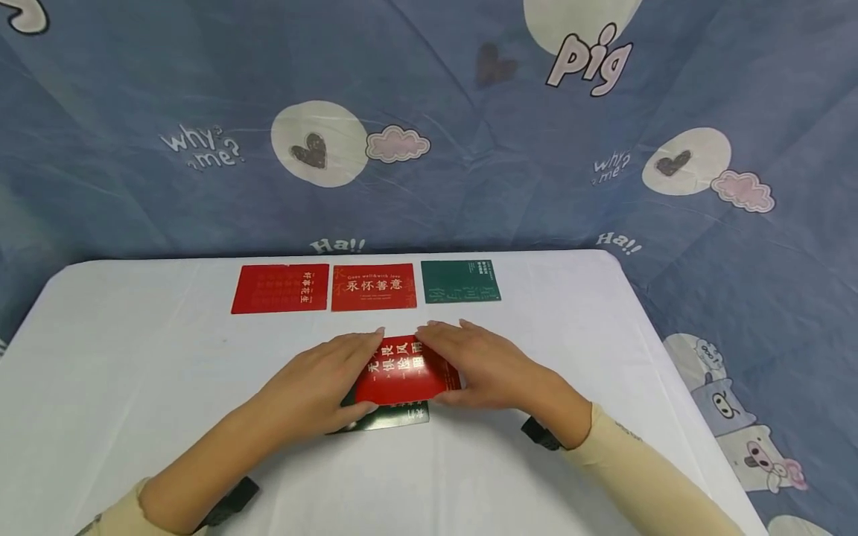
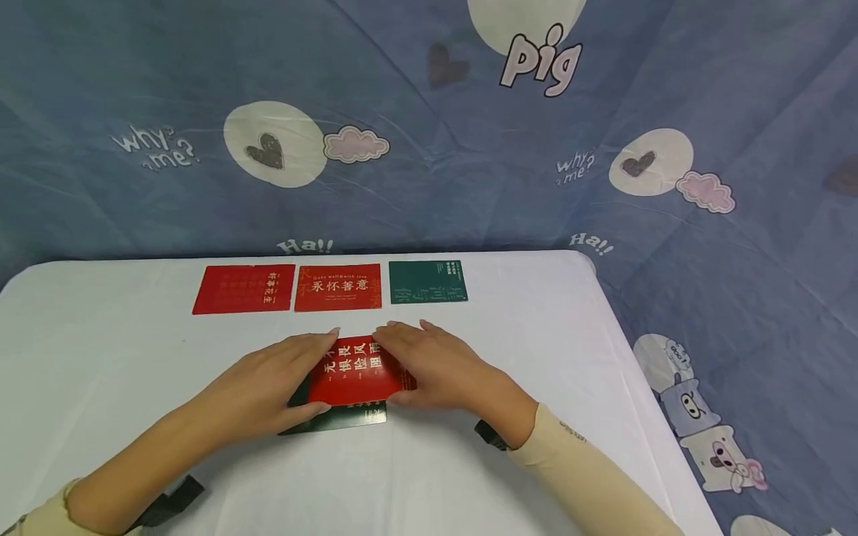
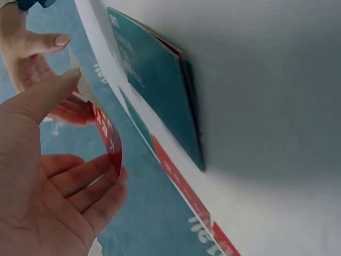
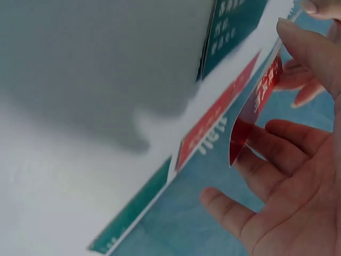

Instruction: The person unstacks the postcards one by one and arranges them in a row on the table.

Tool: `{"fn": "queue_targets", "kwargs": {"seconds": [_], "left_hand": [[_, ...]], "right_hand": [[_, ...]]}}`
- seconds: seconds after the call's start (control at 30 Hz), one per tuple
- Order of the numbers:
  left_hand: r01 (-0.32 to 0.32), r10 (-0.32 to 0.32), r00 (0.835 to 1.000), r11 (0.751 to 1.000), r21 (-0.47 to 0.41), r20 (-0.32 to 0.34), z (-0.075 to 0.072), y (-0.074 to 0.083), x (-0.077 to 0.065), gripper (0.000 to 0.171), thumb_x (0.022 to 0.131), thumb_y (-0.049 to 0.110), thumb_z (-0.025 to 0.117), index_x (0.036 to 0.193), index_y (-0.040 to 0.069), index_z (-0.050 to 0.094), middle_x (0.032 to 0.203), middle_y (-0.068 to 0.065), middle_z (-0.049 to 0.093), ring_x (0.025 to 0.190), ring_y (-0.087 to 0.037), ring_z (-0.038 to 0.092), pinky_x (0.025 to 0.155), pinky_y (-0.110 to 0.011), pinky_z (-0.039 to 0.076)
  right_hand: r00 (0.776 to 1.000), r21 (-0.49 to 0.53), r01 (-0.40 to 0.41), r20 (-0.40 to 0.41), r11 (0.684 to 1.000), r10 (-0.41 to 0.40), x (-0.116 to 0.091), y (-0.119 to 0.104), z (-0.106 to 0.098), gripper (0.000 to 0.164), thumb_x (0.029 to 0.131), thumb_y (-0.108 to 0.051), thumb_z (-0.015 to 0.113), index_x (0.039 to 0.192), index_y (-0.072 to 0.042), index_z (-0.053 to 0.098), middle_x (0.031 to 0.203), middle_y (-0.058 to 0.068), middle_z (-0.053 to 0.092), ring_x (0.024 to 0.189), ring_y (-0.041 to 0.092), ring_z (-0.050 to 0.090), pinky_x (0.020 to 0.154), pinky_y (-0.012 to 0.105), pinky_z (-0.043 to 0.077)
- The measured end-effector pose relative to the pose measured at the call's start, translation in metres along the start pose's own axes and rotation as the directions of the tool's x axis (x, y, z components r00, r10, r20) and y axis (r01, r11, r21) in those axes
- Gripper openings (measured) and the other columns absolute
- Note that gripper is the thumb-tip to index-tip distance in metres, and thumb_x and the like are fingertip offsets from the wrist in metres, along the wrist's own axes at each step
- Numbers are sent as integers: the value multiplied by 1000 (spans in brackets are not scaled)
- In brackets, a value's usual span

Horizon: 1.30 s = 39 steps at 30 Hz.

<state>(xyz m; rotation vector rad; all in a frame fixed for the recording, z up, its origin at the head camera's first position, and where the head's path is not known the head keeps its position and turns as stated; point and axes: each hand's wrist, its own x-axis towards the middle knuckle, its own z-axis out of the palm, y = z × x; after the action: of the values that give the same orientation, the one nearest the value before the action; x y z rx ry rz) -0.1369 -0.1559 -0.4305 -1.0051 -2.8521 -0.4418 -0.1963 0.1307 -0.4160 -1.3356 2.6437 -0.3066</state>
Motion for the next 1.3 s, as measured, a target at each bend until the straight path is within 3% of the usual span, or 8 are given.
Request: {"fn": "queue_targets", "kwargs": {"seconds": [0.27,0.53,0.9,1.3], "left_hand": [[6,-6,1000,1000,5,16,1,13,22,101,80,40,91,156,-4,41,149,-20,56,136,-38,54,107,-52,51],[-37,36,999,999,39,25,4,19,43,99,81,40,90,155,-6,43,147,-19,57,135,-37,56,108,-48,51],[-30,30,998,999,10,46,21,39,82,98,83,38,89,157,-4,40,150,-20,55,137,-36,54,110,-47,49],[-11,9,990,1000,13,142,42,31,111,93,87,39,85,157,-3,41,148,-18,57,135,-34,56,112,-47,48]], "right_hand": [[999,-26,-33,-22,999,33,-14,11,-14,89,82,-40,89,156,-11,49,156,5,52,147,23,45,120,53,36],[997,-43,-74,-16,996,73,-24,21,-17,90,81,-38,90,156,-10,48,156,7,52,146,25,46,119,55,37],[987,-58,-159,2,986,159,-48,41,-32,92,78,-29,93,155,-6,48,155,11,53,145,30,47,116,60,38],[978,-5,-200,51,980,200,-43,72,-18,88,80,-27,92,154,-7,49,153,12,54,135,34,56,111,54,47]]}}
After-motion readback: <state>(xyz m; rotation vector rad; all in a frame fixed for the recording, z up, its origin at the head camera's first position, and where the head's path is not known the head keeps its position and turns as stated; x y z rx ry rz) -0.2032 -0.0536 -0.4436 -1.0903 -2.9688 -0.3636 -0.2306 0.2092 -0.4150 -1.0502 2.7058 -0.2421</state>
